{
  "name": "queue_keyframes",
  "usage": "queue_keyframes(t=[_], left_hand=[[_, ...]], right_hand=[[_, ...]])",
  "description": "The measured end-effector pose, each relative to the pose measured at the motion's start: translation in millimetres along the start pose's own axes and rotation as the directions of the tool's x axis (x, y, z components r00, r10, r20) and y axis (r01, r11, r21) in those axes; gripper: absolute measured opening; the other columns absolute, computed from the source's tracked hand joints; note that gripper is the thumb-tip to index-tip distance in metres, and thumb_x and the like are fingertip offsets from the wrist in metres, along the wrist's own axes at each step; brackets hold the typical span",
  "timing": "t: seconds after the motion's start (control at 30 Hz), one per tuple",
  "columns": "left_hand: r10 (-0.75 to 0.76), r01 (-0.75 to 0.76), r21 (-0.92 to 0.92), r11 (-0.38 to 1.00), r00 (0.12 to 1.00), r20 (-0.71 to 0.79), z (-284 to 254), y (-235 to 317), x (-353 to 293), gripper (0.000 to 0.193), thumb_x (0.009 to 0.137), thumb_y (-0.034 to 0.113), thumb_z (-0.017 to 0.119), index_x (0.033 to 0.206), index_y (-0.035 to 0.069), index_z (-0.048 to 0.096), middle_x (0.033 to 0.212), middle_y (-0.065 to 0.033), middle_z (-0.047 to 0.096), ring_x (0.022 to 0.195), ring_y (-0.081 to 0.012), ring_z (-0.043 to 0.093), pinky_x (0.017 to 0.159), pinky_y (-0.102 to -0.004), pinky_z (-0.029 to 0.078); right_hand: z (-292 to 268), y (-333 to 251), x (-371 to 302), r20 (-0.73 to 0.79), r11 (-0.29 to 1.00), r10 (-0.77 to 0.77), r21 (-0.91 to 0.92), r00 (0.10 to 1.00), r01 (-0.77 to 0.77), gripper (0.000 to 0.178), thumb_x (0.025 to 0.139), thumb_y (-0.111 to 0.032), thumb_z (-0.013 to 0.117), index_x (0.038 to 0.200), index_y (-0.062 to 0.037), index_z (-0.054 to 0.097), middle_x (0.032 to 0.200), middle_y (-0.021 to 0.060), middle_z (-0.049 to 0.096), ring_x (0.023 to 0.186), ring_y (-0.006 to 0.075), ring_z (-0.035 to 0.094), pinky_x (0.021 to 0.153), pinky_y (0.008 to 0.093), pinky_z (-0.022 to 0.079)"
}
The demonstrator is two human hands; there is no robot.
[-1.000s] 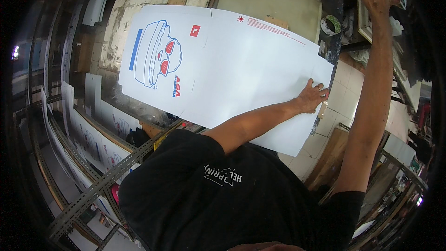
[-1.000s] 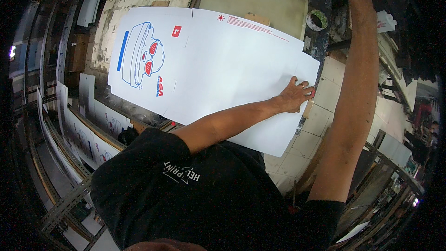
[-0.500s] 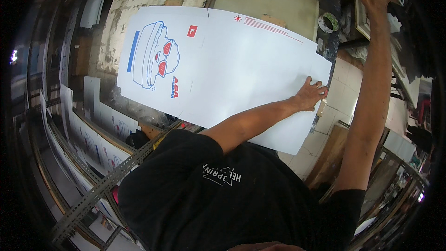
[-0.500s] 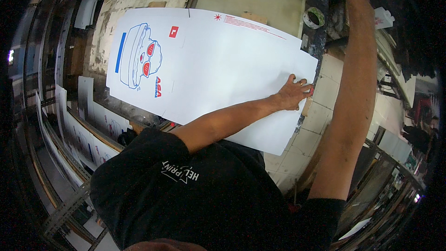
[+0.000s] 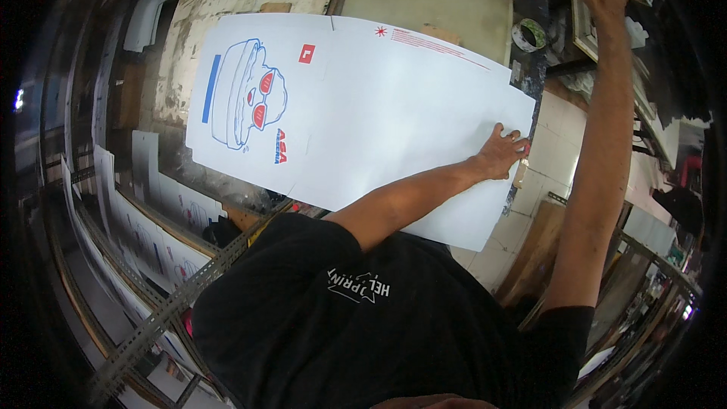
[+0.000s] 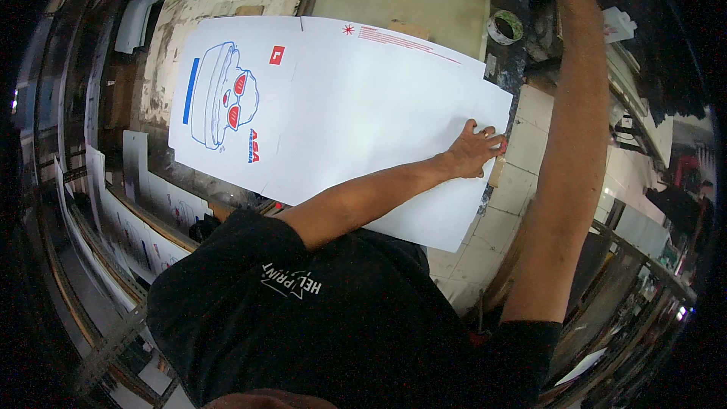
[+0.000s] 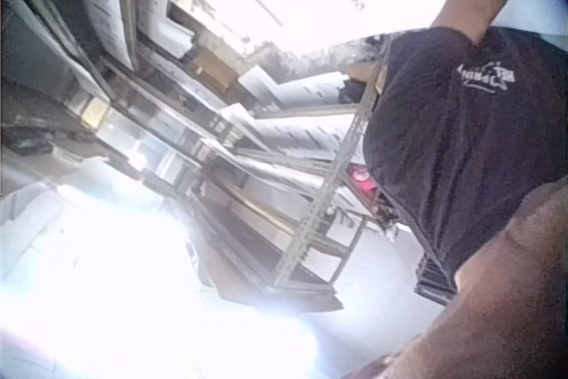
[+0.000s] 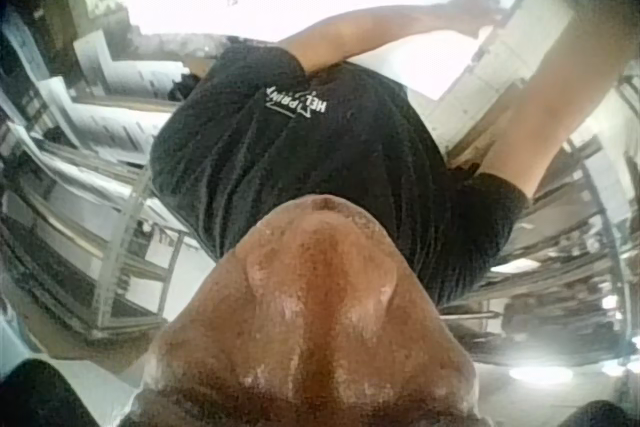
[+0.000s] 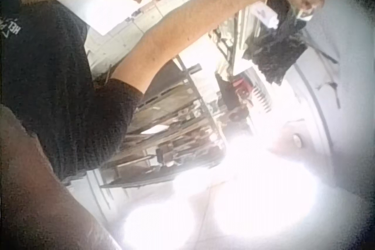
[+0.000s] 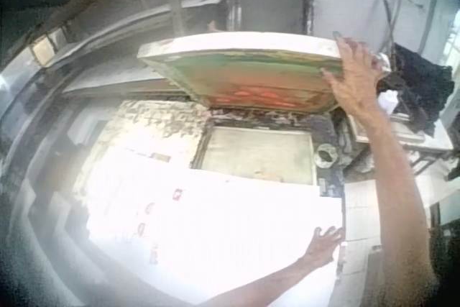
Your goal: The person performs screen printing on white paper sheets. They place a sheet under a screen, apply red ink with a squeegee, and lift the screen to reveal the printed design. The process is repeated for multiple sheets.
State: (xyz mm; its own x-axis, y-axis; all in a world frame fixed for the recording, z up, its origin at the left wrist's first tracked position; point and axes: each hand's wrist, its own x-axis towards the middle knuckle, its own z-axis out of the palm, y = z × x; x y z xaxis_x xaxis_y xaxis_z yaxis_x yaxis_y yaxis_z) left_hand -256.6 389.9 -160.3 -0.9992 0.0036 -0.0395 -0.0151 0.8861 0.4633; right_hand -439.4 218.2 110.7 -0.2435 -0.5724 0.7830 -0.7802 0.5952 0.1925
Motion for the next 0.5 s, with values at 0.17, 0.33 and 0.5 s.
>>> queue_keyframes(t=[0.17, 0.33, 0.5], left_hand=[[0.003, -0.003, -0.003, 1.0, 1.0, 0.001, 3, -2, 1, 0.071, 0.068, 0.041, 0.08, 0.132, 0.022, 0.056, 0.143, 0.0005, 0.041, 0.132, -0.0207, 0.036, 0.095, -0.0515, 0.027], [-0.003, 0.004, 0.014, 1.0, 0.999, -0.037, 8, -2, 2, 0.071, 0.068, 0.042, 0.08, 0.132, 0.022, 0.056, 0.142, 0.0004, 0.043, 0.134, -0.0209, 0.036, 0.095, -0.0512, 0.027], [-0.005, 0.006, -0.006, 1.0, 1.0, 0.023, 4, 0, 1, 0.071, 0.071, 0.044, 0.078, 0.134, 0.022, 0.055, 0.147, 0.0004, 0.039, 0.136, -0.0213, 0.033, 0.099, -0.0529, 0.025]], right_hand=[[-8, -11, 2, 0.082, 0.999, 0.026, 0.035, 0.996, -0.029, 0.08, 0.081, -0.041, 0.069, 0.148, -0.0194, 0.031, 0.141, 0.0155, 0.039, 0.134, 0.0369, 0.03, 0.108, 0.0621, 0.017], [8, -2, -1, 0.019, 0.999, 0.035, 0.029, 0.999, -0.036, 0.078, 0.082, -0.046, 0.067, 0.146, -0.0165, 0.033, 0.141, 0.0168, 0.039, 0.134, 0.0381, 0.029, 0.108, 0.0631, 0.017], [-3, -7, -2, 0.05, 0.995, 0.034, 0.092, 0.998, -0.039, 0.076, 0.082, -0.047, 0.066, 0.144, -0.0152, 0.036, 0.141, 0.0177, 0.039, 0.135, 0.0386, 0.03, 0.108, 0.0621, 0.018]])
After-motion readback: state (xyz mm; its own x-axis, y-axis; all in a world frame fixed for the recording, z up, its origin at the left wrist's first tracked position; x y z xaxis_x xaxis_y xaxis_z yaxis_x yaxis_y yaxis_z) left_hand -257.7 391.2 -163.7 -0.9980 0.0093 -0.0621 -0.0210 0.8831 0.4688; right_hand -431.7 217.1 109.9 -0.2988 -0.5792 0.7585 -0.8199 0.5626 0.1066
